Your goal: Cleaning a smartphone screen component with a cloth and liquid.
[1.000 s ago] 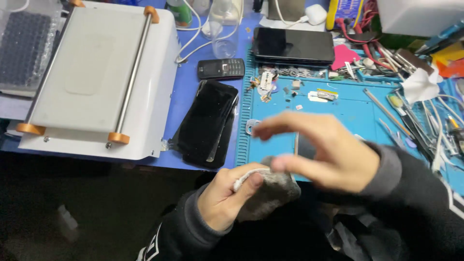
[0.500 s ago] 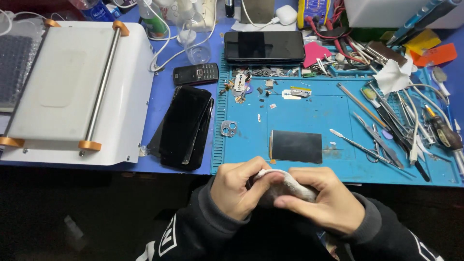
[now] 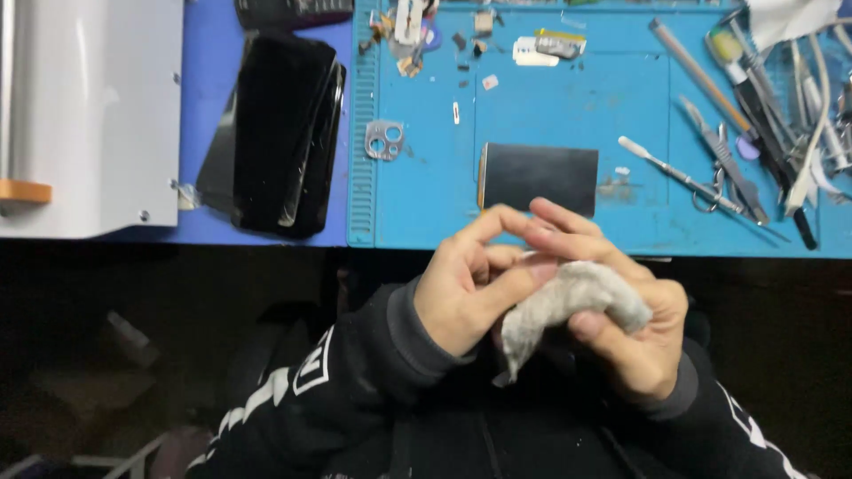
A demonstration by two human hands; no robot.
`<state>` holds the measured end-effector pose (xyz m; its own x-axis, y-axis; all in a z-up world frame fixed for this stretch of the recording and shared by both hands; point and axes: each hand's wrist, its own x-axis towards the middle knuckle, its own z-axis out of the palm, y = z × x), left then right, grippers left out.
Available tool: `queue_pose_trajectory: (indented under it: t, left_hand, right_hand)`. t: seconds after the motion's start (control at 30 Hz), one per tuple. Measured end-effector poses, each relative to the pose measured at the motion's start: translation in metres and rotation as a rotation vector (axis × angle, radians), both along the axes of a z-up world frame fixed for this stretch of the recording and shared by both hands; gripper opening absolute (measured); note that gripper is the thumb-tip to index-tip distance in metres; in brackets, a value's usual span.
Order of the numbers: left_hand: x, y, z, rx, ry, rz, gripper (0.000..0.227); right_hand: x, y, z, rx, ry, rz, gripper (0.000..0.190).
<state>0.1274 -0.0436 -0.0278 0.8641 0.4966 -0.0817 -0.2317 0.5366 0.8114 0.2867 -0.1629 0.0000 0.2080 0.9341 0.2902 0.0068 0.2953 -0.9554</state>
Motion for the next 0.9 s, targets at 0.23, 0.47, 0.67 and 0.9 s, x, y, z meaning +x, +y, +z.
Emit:
queue_pose_trajectory:
  t: [0.23,0.47,0.67,0.9]
  left_hand:
    - [-0.014,0.02,0.044,0.461,0.177,0.308,0.027]
    - [-0.016,0.018,0.023,1.053,0.067,0.263,0.021]
    - [-0.019,0.017,0.01,0.902,-0.05,-0.012,0.016]
    - [-0.007,0.001,-0.008,0.484,-0.039,-0.053,0.014]
  right_hand:
    - [-0.003,-0.003,-0.014,-0.095,0.418,-0.168,0.046]
    - [-0.016,0.017,0.019,-0.247,0.542,-0.209,0.055]
    - [-0.006,-0.012,-0.003,-0.252,0.595,-0.102,0.055]
    - [-0.013,-0.007,-0.011,-0.174,0.233,-0.077,0.055]
